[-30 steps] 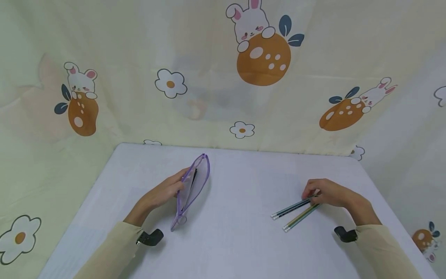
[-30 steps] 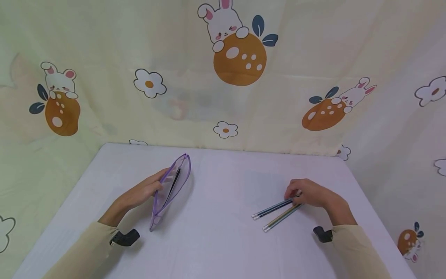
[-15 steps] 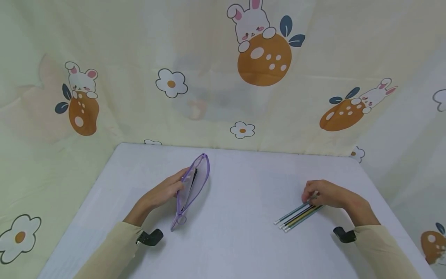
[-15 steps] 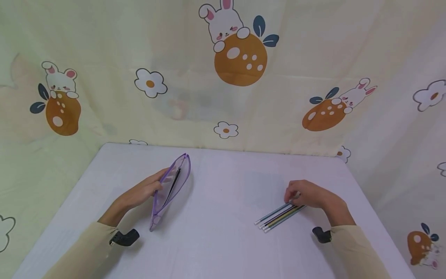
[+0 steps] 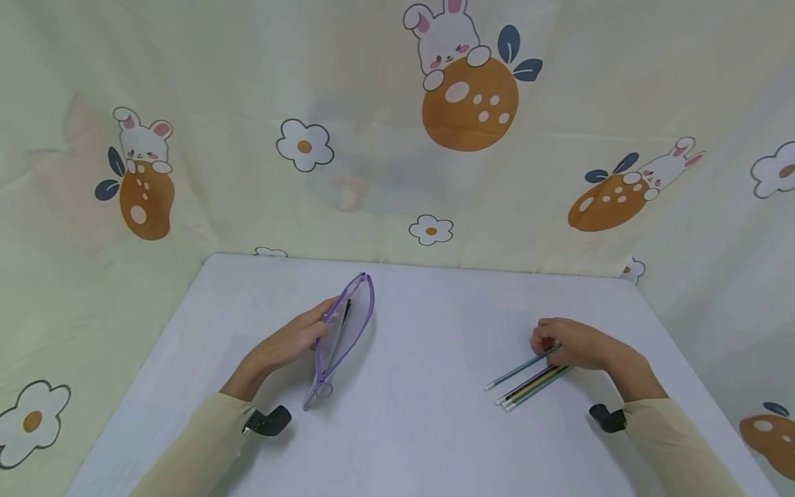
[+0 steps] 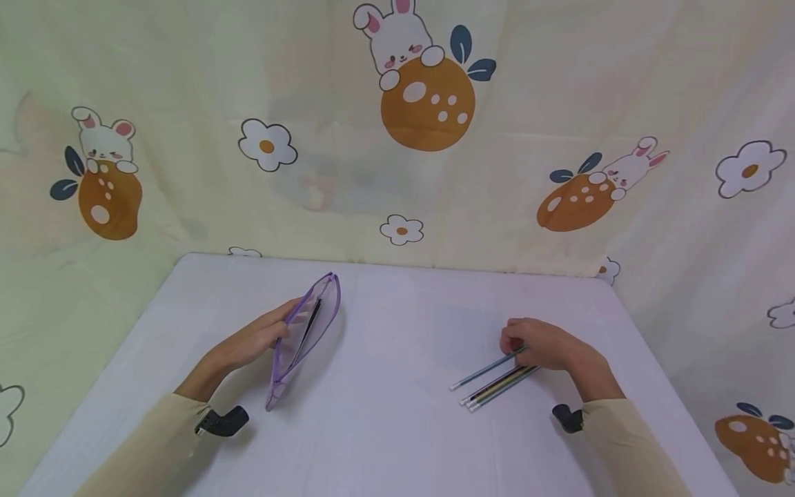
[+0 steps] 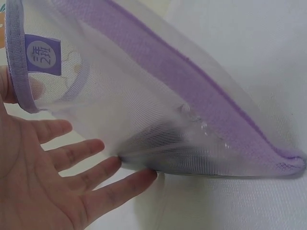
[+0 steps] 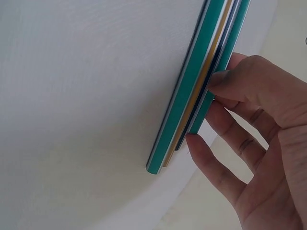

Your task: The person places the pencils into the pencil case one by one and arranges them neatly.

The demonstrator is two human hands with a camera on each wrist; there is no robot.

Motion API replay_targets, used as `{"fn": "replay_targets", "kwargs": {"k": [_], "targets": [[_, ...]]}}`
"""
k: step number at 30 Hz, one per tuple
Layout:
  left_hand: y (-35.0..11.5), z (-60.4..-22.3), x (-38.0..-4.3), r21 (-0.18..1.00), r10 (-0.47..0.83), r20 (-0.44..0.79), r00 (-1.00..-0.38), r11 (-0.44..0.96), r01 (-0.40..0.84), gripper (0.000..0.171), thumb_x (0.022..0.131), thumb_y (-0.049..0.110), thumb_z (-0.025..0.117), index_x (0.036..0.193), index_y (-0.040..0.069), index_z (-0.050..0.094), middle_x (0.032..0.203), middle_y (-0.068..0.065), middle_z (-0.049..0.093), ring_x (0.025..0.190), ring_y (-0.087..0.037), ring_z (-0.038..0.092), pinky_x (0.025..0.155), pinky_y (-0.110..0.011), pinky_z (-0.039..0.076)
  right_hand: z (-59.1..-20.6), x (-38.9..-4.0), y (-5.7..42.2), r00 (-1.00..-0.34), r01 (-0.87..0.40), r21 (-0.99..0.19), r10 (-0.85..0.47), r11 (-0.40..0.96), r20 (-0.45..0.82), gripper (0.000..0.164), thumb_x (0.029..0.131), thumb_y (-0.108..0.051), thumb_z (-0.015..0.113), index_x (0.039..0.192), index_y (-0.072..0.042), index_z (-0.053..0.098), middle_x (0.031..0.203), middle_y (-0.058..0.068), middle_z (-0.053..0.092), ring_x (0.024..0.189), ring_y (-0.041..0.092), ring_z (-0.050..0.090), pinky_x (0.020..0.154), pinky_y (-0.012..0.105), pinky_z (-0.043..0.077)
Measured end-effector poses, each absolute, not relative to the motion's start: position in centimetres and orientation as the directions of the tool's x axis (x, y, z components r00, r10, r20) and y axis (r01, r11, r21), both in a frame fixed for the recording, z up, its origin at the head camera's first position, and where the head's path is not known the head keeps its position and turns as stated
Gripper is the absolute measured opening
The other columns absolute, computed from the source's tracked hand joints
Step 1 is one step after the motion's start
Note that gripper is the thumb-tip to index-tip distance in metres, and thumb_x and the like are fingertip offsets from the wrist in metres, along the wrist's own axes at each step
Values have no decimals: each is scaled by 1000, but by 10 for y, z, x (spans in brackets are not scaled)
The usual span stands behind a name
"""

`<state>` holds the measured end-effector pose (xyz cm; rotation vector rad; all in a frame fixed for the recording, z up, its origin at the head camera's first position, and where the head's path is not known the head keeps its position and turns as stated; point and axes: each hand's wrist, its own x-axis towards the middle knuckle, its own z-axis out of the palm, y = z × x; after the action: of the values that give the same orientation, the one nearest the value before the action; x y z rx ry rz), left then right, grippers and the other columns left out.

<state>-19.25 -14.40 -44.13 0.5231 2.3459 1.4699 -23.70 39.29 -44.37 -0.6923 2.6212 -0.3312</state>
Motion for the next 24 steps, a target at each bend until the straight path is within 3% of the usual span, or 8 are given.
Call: {"fn": "replay_targets", "kwargs": {"k": [10,16,24], "targets": [[-145,-442,-194,911,476,-63,-877,387,144,70,96,13,37,163,6,18,168,-17,20,143,-39,35,97,-56,49,-438,-235,383,-797,-482,-202,-523,852,-303,31,81,-5,78,87,-30,62,89,-10,52,92,14,51,78,31,47],[-146,-441,-193,908,474,-64,-878,392,145,69,97,14,36,163,6,18,168,-18,19,142,-39,36,97,-55,50,-433,-235,379,-798,-490,-189,-525,851,-295,31,81,-4,78,86,-29,62,89,-10,53,92,15,52,78,33,47],[-147,-440,-193,912,477,-63,-877,384,144,69,97,14,36,163,7,18,168,-18,19,143,-39,35,97,-54,50,-426,-239,378,-774,-584,-157,-604,797,-189,30,80,-1,79,86,-28,67,89,-14,57,87,11,55,77,34,52]]}}
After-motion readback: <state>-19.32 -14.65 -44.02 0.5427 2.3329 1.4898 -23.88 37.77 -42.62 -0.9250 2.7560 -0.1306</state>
